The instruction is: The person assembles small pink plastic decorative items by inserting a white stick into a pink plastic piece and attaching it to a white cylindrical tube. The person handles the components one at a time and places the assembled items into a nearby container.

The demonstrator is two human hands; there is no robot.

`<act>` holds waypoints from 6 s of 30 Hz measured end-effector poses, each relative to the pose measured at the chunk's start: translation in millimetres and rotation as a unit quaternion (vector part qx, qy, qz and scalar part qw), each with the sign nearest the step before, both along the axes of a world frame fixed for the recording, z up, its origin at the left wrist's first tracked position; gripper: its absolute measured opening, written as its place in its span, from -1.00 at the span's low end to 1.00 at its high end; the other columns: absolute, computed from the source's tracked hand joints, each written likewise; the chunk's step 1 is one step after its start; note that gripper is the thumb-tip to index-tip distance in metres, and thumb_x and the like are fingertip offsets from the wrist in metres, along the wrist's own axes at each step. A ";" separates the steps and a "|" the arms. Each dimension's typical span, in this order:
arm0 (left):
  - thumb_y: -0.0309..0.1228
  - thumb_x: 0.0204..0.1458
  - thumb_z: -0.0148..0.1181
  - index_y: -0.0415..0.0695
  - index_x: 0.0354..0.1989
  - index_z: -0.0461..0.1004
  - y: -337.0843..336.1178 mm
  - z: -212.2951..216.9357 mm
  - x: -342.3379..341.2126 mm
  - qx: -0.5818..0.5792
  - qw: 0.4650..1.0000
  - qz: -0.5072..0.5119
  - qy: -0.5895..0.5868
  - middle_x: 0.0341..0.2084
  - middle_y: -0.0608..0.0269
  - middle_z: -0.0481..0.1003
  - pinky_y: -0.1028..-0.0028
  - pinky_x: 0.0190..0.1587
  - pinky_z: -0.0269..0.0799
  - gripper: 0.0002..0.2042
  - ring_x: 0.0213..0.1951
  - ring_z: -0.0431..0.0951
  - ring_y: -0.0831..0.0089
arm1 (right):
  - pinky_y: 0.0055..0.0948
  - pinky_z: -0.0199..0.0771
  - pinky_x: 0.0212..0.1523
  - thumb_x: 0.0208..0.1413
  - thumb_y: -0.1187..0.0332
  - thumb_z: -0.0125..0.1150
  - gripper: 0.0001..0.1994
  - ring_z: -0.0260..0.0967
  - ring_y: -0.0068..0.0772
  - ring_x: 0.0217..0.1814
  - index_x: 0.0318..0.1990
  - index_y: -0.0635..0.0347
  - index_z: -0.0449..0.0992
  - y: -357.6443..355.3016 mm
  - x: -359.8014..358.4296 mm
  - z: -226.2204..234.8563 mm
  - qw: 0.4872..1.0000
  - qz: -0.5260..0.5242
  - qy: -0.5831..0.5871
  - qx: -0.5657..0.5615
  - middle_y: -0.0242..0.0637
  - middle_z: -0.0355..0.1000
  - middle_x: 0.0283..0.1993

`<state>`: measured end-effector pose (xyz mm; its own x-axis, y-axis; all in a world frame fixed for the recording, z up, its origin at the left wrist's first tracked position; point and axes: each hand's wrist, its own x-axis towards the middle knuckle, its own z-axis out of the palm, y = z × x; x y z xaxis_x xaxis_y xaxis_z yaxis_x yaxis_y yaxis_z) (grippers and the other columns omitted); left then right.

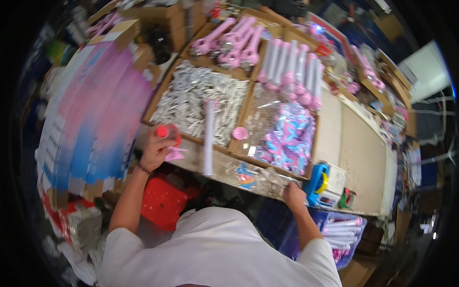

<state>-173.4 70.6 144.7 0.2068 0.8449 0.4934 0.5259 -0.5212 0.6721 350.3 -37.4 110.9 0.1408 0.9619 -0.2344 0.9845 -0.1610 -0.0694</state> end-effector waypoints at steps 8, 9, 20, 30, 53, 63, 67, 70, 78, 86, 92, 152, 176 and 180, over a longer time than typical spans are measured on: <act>-0.49 -0.21 0.32 -0.05 -0.39 0.59 11.7 -2.4 -1.2 -0.006 0.999 0.050 0.015 -0.05 0.06 0.42 0.17 0.16 0.21 -0.84 0.06 0.33 0.05 | -0.44 0.41 -0.39 0.01 0.32 0.21 -0.72 0.44 -0.49 -0.46 -0.20 0.38 0.52 39.9 -97.4 43.4 0.909 -0.070 0.410 0.015 -0.25 0.49 -0.51; -0.47 -0.20 0.33 -0.05 -0.39 0.59 11.5 -3.5 -3.5 -0.012 0.999 0.045 0.017 -0.05 0.06 0.42 0.18 0.16 0.21 -0.85 0.06 0.33 0.05 | -0.50 0.38 -0.42 0.04 0.35 0.18 -0.74 0.35 -0.58 -0.50 -0.19 0.37 0.52 48.8 -119.0 51.2 0.912 -0.033 0.408 0.010 -0.30 0.46 -0.52; -0.42 -0.13 0.29 -0.07 -0.36 0.61 17.7 8.5 19.9 -0.026 0.998 -0.002 0.064 -0.07 0.13 0.45 0.23 0.18 0.18 -0.87 0.06 0.34 0.11 | -0.34 0.43 -0.40 0.15 0.26 0.14 -0.66 0.44 -0.18 -0.49 0.06 0.17 0.46 63.8 -248.7 72.0 0.899 0.081 0.430 0.020 -0.01 0.48 -0.43; -0.36 0.05 0.25 -0.21 -0.29 0.60 9.3 54.0 -9.6 -0.248 0.952 -0.178 -0.035 0.00 0.07 0.39 0.31 0.17 0.22 -0.83 0.10 0.35 0.21 | -0.16 0.40 -0.42 0.21 0.21 0.07 -0.68 0.42 0.06 -0.47 0.03 0.15 0.46 46.3 -235.8 61.2 0.882 0.121 0.455 -0.025 -0.02 0.44 -0.52; -0.35 0.06 0.22 -0.23 -0.27 0.61 -54.3 48.7 179.1 -0.575 0.713 -0.400 0.035 -0.22 0.20 0.51 0.44 -0.04 0.35 -0.80 -0.17 0.46 0.44 | -0.19 0.39 -0.41 0.24 0.24 -0.04 -0.74 0.41 0.01 -0.48 -0.07 0.15 0.49 -63.7 -55.2 54.9 0.825 0.128 0.533 -0.139 -0.10 0.42 -0.54; -0.19 0.05 0.25 -0.25 -0.31 0.62 -68.1 31.0 247.0 -0.658 0.625 -0.405 0.115 -0.24 0.19 0.55 0.34 0.08 0.27 -0.69 -0.05 0.41 0.37 | -0.17 0.26 -0.42 0.26 0.22 -0.06 -0.76 0.20 -0.03 -0.54 -0.25 0.21 0.43 -113.1 -9.3 6.9 0.749 0.065 0.635 -0.178 -0.09 0.28 -0.61; -0.20 0.04 0.28 -0.27 -0.30 0.61 -67.9 27.4 252.9 -0.690 0.603 -0.379 0.128 -0.25 0.19 0.55 0.38 0.00 0.32 -0.68 -0.10 0.44 0.41 | -0.25 0.25 -0.44 0.26 0.24 -0.07 -0.76 0.16 -0.23 -0.56 -0.21 0.21 0.46 -122.4 -9.4 -10.3 0.713 0.048 0.667 -0.211 -0.14 0.24 -0.62; -0.21 0.04 0.29 -0.29 -0.29 0.61 -66.0 25.9 255.2 -0.713 0.585 -0.361 0.137 -0.29 0.24 0.55 0.46 -0.12 0.38 -0.68 -0.20 0.47 0.52 | -0.43 0.22 -0.46 0.26 0.26 -0.05 -0.70 0.11 -0.52 -0.54 -0.01 0.23 0.48 -124.6 -9.2 -16.8 0.683 0.025 0.694 -0.229 -0.34 0.19 -0.62; -0.22 0.05 0.29 -0.32 -0.33 0.59 -64.1 20.4 248.9 -0.802 0.501 -0.292 0.139 -0.47 0.39 0.54 0.55 -0.34 0.40 -0.68 -0.40 0.46 0.68 | -0.61 0.18 -0.44 0.30 0.28 -0.05 -0.66 0.06 -0.71 -0.47 0.09 0.31 0.45 -125.1 -11.9 -23.2 0.640 0.033 0.719 -0.269 -0.55 0.16 -0.52; -0.20 0.02 0.29 -0.22 -0.32 0.62 -80.9 48.9 258.7 -0.656 0.656 -0.347 0.135 -0.29 0.23 0.54 0.37 0.02 0.30 -0.71 -0.07 0.41 0.40 | -0.54 0.20 -0.45 0.27 0.28 -0.03 -0.67 0.09 -0.64 -0.49 0.06 0.27 0.46 -108.3 1.4 -0.5 0.674 0.050 0.689 -0.262 -0.47 0.23 -0.55; -0.22 -0.01 0.32 -0.19 -0.33 0.63 -101.2 89.0 257.2 -0.496 0.795 -0.333 0.107 -0.03 0.10 0.41 0.29 0.16 0.19 -0.74 0.03 0.35 0.26 | -0.51 0.25 -0.46 0.25 0.29 -0.02 -0.68 0.19 -0.62 -0.50 0.03 0.26 0.50 -85.0 14.6 47.5 0.632 0.059 0.740 -0.223 -0.43 0.30 -0.57; -0.42 0.21 0.00 -0.25 -0.11 0.39 -78.1 40.1 169.8 -0.532 0.701 -0.108 -0.462 -0.41 0.24 0.47 0.57 -0.56 0.42 -0.82 -0.51 0.53 0.47 | -0.33 0.38 -0.48 0.15 0.28 0.14 -0.64 0.39 -0.14 -0.55 0.11 0.04 0.45 -58.6 -157.3 105.8 0.911 0.011 0.392 0.130 -0.11 0.43 -0.53; -0.47 0.15 -0.08 -0.13 -0.42 0.34 -69.8 14.9 254.5 -0.470 0.859 -0.059 -0.197 -0.73 0.51 0.18 0.61 -0.79 -0.10 -0.89 -0.79 0.04 0.74 | -0.30 0.24 -0.69 0.01 0.36 0.25 -0.62 0.30 -0.26 -0.69 0.05 -0.10 0.51 -100.7 -89.5 82.2 0.927 0.037 0.266 0.261 -0.35 0.34 -0.64; -0.45 0.15 -0.07 -0.13 -0.42 0.34 -75.0 23.4 257.8 -0.504 0.833 -0.060 -0.222 -0.73 0.50 0.18 0.61 -0.80 -0.10 -0.89 -0.79 0.03 0.74 | -0.28 0.28 -0.66 0.01 0.35 0.25 -0.63 0.33 -0.23 -0.66 0.04 -0.09 0.52 -94.1 -85.9 83.1 0.935 0.020 0.257 0.242 -0.32 0.34 -0.64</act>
<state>84.4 -4.4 168.0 0.3049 0.8627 -0.4034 0.0932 0.3945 0.9141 264.4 -131.5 194.0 0.0913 0.9751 0.2023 0.8054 0.0472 -0.5908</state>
